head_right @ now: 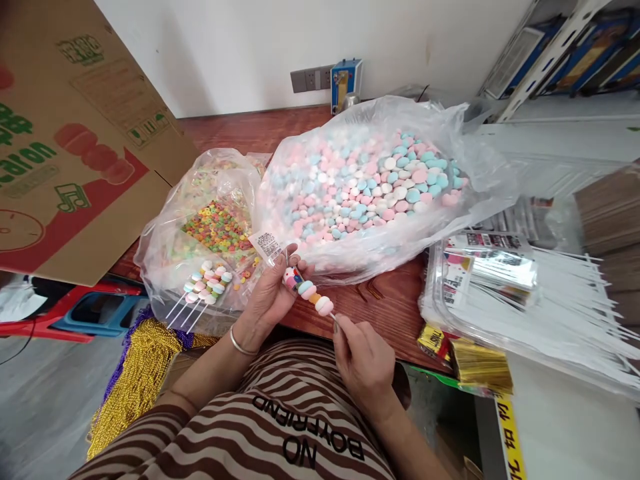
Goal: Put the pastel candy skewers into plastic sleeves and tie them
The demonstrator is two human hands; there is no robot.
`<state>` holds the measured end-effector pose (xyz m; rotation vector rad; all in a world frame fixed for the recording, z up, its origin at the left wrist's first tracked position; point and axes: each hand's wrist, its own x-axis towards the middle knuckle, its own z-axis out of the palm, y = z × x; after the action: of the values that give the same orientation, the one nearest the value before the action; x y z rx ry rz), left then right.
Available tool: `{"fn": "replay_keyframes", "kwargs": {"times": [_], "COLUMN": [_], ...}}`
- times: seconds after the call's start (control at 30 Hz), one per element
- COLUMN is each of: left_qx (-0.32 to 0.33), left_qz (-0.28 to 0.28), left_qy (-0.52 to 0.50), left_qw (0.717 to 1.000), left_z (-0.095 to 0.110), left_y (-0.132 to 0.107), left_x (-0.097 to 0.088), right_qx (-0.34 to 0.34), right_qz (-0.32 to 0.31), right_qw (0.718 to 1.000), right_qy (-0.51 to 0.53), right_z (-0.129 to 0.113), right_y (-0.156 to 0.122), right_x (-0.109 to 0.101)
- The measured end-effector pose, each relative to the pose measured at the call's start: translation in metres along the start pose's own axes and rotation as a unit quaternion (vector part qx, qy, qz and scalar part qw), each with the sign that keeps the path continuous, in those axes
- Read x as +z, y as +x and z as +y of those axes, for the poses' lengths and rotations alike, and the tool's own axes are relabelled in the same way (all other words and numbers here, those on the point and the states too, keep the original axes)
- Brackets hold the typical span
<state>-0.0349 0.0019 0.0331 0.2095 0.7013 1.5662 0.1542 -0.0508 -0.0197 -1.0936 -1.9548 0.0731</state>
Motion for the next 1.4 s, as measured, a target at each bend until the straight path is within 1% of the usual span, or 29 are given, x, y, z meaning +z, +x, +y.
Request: {"fn": "replay_keyframes", "kwargs": {"times": [0.07,0.13,0.2,0.23,0.27,0.3,0.37,0.4,0.43,0.47,0.5,0.53,0.57,0.63,0.67,0.7,0.73,0.77,0.83,0.87,0.9,1.0,1.03,1.1,1.13,1.2,1.3,1.37,1.4], "left_qx": [-0.004,-0.003,-0.001,-0.002,-0.005,-0.009,-0.019,-0.023,-0.027,-0.03,-0.034,-0.038,-0.041,-0.046,-0.045,-0.043,-0.041,-0.04,-0.045,-0.052,-0.058,-0.059,-0.054,-0.032,-0.015,0.029,0.086,0.083,0.069], "left_qz": [0.002,-0.005,-0.012,-0.015,-0.017,-0.019,-0.028,-0.035,-0.042,-0.046,-0.048,-0.046,-0.039,-0.014,0.002,0.017,0.029,0.034,0.024,0.012,-0.003,-0.054,-0.072,-0.102,-0.11,-0.11,-0.077,-0.053,-0.041], "left_qy": [-0.01,-0.014,-0.007,-0.001,0.005,0.01,0.014,0.012,0.008,0.005,0.003,0.005,0.011,0.029,0.037,0.043,0.046,0.045,0.042,0.047,0.056,0.09,0.093,0.085,0.08,0.069,0.065,0.059,0.049], "left_qw": [1.0,1.0,1.0,1.0,1.0,1.0,0.999,0.999,0.999,0.998,0.998,0.998,0.998,0.998,0.998,0.998,0.998,0.998,0.998,0.997,0.997,0.993,0.992,0.991,0.991,0.991,0.991,0.993,0.996], "left_z": [-0.003,-0.006,-0.009,-0.01,-0.011,-0.012,-0.014,-0.015,-0.016,-0.016,-0.017,-0.018,-0.019,-0.021,-0.023,-0.025,-0.027,-0.029,-0.031,-0.032,-0.031,-0.023,-0.018,-0.006,-0.001,0.009,0.016,0.015,0.013], "left_y": [0.001,0.003,0.005,0.006,0.007,0.008,0.009,0.01,0.01,0.01,0.011,0.01,0.01,0.009,0.009,0.008,0.007,0.006,0.005,0.005,0.005,0.006,0.007,0.009,0.011,0.012,0.014,0.015,0.016], "left_x": [0.002,0.003,0.002,0.001,0.0,-0.002,-0.004,-0.004,-0.005,-0.005,-0.004,-0.003,-0.002,0.002,0.004,0.005,0.007,0.008,0.008,0.006,0.005,-0.002,-0.004,-0.007,-0.006,-0.002,0.012,0.021,0.025], "right_qx": [-0.001,0.027,0.097,0.148,0.208,0.273,0.387,0.424,0.446,0.453,0.445,0.425,0.39,0.282,0.224,0.177,0.144,0.132,0.171,0.215,0.265,0.383,0.401,0.416,0.418,0.411,0.392,0.374,0.355], "right_qz": [-0.009,-0.032,-0.072,-0.099,-0.13,-0.16,-0.211,-0.23,-0.24,-0.242,-0.238,-0.227,-0.206,-0.154,-0.13,-0.113,-0.1,-0.097,-0.115,-0.132,-0.148,-0.154,-0.143,-0.13,-0.133,-0.141,-0.149,-0.162,-0.166], "right_qw": [1.0,0.998,0.984,0.966,0.936,0.89,0.757,0.686,0.631,0.607,0.619,0.665,0.735,0.88,0.929,0.959,0.974,0.978,0.963,0.938,0.898,0.745,0.707,0.665,0.654,0.654,0.675,0.686,0.71], "right_qy": [0.001,0.049,0.133,0.188,0.253,0.329,0.483,0.545,0.587,0.607,0.602,0.571,0.515,0.35,0.264,0.193,0.146,0.127,0.175,0.239,0.318,0.525,0.564,0.607,0.617,0.619,0.607,0.603,0.586], "right_z": [-0.001,-0.004,-0.008,-0.011,-0.013,-0.015,-0.02,-0.021,-0.022,-0.022,-0.022,-0.021,-0.018,-0.012,-0.008,-0.004,-0.001,0.002,0.003,0.003,0.002,0.0,0.0,0.001,0.002,0.002,-0.002,-0.006,-0.008], "right_y": [-0.002,-0.002,0.0,0.002,0.004,0.006,0.008,0.009,0.01,0.01,0.01,0.009,0.008,0.006,0.006,0.006,0.006,0.006,0.007,0.007,0.007,0.006,0.005,0.005,0.006,0.007,0.009,0.011,0.012], "right_x": [0.004,0.005,0.004,0.004,0.003,0.003,0.004,0.005,0.007,0.009,0.01,0.012,0.014,0.017,0.019,0.021,0.023,0.026,0.031,0.033,0.035,0.039,0.039,0.038,0.037,0.034,0.031,0.027,0.025]}}
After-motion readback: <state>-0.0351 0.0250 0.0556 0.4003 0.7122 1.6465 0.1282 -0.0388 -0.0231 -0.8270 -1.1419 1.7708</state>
